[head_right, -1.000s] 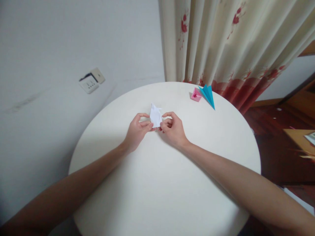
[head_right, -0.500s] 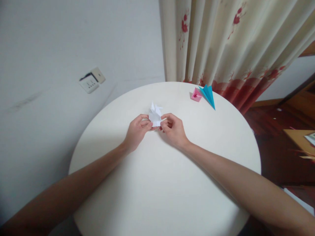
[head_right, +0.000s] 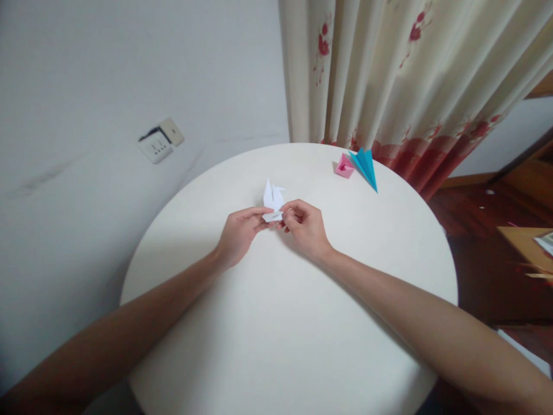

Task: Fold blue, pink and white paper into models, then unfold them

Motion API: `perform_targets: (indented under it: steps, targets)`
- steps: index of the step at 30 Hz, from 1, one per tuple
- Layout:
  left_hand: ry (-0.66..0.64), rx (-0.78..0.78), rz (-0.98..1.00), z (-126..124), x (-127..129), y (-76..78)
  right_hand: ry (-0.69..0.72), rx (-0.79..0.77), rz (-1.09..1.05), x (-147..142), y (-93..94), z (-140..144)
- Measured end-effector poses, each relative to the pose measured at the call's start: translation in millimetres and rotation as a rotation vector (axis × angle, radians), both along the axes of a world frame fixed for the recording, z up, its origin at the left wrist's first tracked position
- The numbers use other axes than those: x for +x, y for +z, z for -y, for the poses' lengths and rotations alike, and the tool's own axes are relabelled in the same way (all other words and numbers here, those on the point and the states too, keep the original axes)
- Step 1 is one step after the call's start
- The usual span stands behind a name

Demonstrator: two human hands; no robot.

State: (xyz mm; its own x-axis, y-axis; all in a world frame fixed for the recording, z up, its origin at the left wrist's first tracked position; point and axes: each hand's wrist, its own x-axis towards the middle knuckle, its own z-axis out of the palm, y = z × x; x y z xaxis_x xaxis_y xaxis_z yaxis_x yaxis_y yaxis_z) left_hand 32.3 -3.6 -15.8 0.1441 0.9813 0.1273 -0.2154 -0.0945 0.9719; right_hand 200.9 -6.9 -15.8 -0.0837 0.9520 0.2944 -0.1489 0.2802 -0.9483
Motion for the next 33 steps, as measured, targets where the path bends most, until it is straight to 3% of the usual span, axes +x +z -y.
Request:
perform_targets:
  steps: [5,18,22,33]
  targets:
    - [-0.028,-0.025,0.017,1.0,0.3,2.8,0.001,0.033,0.043,-0.3,-3.3,0.4]
    - [0.159,0.106,-0.231,4.9,2.4,6.5,0.013,0.025,0.016,-1.6,-0.2,3.0]
    - [0.157,0.162,-0.212,5.5,3.7,6.6,-0.018,0.032,0.005,-3.7,-2.7,1.1]
    - [0.063,0.134,-0.106,6.1,1.1,7.5,-0.007,0.097,-0.008,-2.1,-4.1,1.2]
